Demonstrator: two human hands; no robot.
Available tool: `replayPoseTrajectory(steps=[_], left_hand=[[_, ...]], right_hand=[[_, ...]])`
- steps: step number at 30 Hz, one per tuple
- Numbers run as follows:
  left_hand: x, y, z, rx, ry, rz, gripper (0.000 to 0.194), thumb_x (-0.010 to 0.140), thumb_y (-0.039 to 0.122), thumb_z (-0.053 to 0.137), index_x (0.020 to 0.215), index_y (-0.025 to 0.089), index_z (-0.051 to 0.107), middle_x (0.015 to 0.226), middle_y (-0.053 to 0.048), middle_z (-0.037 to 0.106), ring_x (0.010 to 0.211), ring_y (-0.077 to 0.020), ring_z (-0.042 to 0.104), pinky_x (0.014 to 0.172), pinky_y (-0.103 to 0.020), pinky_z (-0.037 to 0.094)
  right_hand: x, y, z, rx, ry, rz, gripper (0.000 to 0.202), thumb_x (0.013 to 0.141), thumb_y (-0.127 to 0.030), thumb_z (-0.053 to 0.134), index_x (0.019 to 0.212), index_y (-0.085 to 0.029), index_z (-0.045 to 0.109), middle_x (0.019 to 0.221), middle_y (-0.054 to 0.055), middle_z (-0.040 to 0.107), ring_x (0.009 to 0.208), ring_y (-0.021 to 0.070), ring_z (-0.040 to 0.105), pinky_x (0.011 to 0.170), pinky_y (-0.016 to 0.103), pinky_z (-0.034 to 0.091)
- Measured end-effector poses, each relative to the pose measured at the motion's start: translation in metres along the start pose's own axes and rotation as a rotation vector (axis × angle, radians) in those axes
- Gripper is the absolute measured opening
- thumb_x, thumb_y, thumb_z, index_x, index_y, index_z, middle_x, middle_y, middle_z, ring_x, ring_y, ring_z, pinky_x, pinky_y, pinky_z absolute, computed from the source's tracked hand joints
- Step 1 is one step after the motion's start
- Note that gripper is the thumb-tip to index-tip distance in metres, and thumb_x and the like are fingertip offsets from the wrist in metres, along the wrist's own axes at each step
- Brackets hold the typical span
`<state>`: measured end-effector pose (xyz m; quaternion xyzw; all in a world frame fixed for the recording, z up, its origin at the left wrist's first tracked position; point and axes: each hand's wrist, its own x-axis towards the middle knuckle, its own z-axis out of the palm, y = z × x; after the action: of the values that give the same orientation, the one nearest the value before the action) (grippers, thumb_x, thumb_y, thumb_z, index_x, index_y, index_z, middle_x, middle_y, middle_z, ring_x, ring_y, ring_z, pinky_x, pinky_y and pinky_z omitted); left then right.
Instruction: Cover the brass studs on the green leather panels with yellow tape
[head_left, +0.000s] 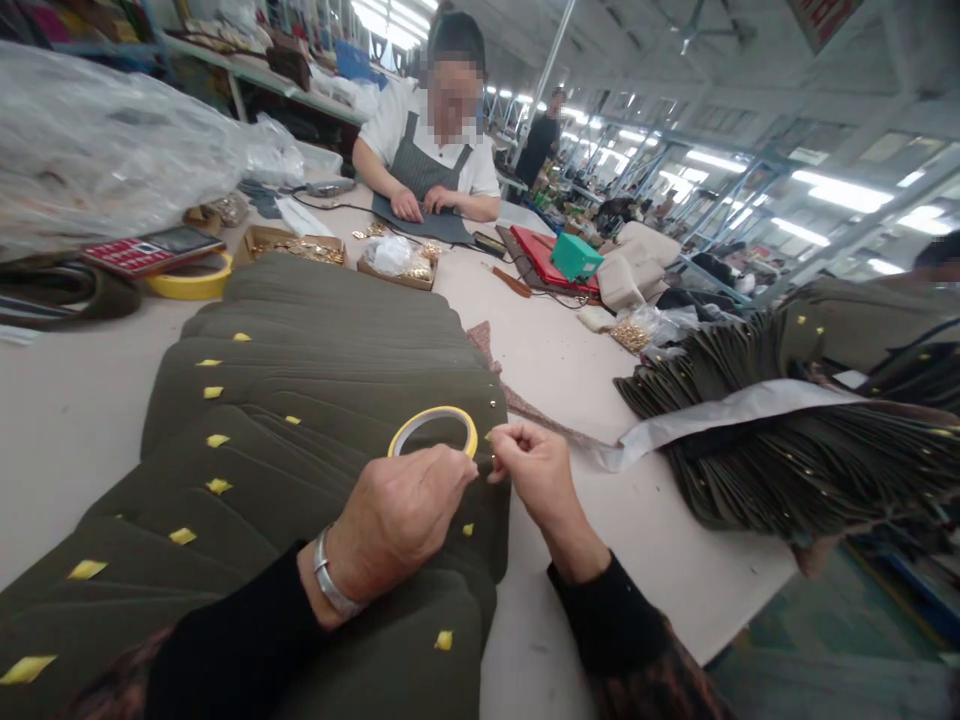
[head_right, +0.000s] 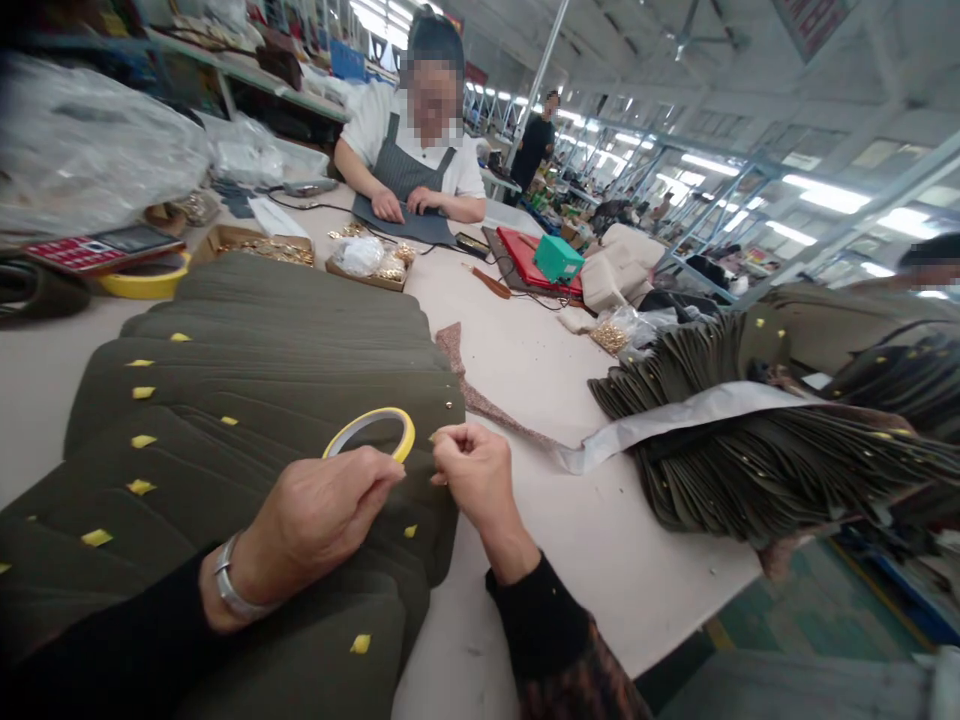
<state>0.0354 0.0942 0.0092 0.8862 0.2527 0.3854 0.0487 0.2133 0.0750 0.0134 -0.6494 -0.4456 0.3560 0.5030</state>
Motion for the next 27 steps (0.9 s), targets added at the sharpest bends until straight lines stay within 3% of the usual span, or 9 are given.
replayPoseTrajectory(steps=[3, 6, 9, 15, 22, 27], left_hand=[[-0.002, 0.003, 0.002, 0.066, -0.200, -0.023, 0.017, 0.096, 0.016, 0.041, 0.084, 0.019, 0.052, 0.072, 0.000, 0.059, 0.066, -0.0152, 0.057, 0.061, -0.028, 0.044], [0.000, 0.004, 0.006, 0.152, -0.440, -0.064, 0.011, 0.092, 0.011, 0.046, 0.089, 0.019, 0.054, 0.083, -0.003, 0.062, 0.075, -0.0199, 0.057, 0.066, -0.032, 0.047], [0.003, 0.005, 0.007, 0.153, -0.550, -0.085, 0.013, 0.090, 0.008, 0.046, 0.090, 0.019, 0.055, 0.086, -0.004, 0.062, 0.079, -0.0219, 0.056, 0.070, -0.035, 0.047], [0.003, 0.007, 0.005, 0.104, -0.606, -0.114, 0.015, 0.090, 0.007, 0.045, 0.091, 0.019, 0.054, 0.088, -0.004, 0.062, 0.080, -0.0220, 0.055, 0.073, -0.037, 0.048], [0.004, 0.005, 0.007, 0.069, -0.617, -0.172, 0.015, 0.092, 0.010, 0.044, 0.093, 0.020, 0.054, 0.088, -0.003, 0.062, 0.080, -0.0208, 0.055, 0.073, -0.035, 0.048], [0.003, 0.005, 0.009, 0.059, -0.647, -0.200, 0.018, 0.090, 0.006, 0.043, 0.092, 0.020, 0.055, 0.087, -0.003, 0.062, 0.080, -0.0211, 0.055, 0.072, -0.036, 0.049]], right_hand=[[0.017, 0.019, -0.018, 0.017, -0.031, 0.064, 0.025, 0.069, -0.039, 0.070, 0.071, -0.014, 0.066, 0.052, -0.002, 0.060, 0.041, 0.0112, 0.056, 0.041, 0.021, 0.049], [0.022, 0.030, -0.031, -0.074, -0.102, -0.021, 0.026, 0.075, -0.040, 0.068, 0.078, -0.014, 0.068, 0.059, 0.000, 0.064, 0.048, 0.0103, 0.057, 0.047, 0.021, 0.048], [0.020, 0.032, -0.035, -0.178, -0.151, -0.042, 0.024, 0.079, -0.037, 0.064, 0.080, -0.013, 0.068, 0.063, 0.001, 0.065, 0.048, 0.0093, 0.054, 0.047, 0.020, 0.044], [0.014, 0.029, -0.033, -0.322, -0.291, -0.041, 0.016, 0.080, -0.027, 0.060, 0.075, -0.015, 0.069, 0.059, 0.000, 0.063, 0.052, 0.0108, 0.054, 0.048, 0.020, 0.040], [0.014, 0.027, -0.023, -0.555, -0.210, -0.147, 0.015, 0.077, -0.016, 0.056, 0.073, -0.016, 0.070, 0.064, 0.000, 0.068, 0.059, 0.0135, 0.060, 0.055, 0.021, 0.043], [0.018, 0.027, -0.019, -0.641, -0.229, -0.195, 0.013, 0.079, -0.011, 0.056, 0.075, -0.017, 0.067, 0.064, 0.000, 0.067, 0.059, 0.0142, 0.061, 0.056, 0.022, 0.042]])
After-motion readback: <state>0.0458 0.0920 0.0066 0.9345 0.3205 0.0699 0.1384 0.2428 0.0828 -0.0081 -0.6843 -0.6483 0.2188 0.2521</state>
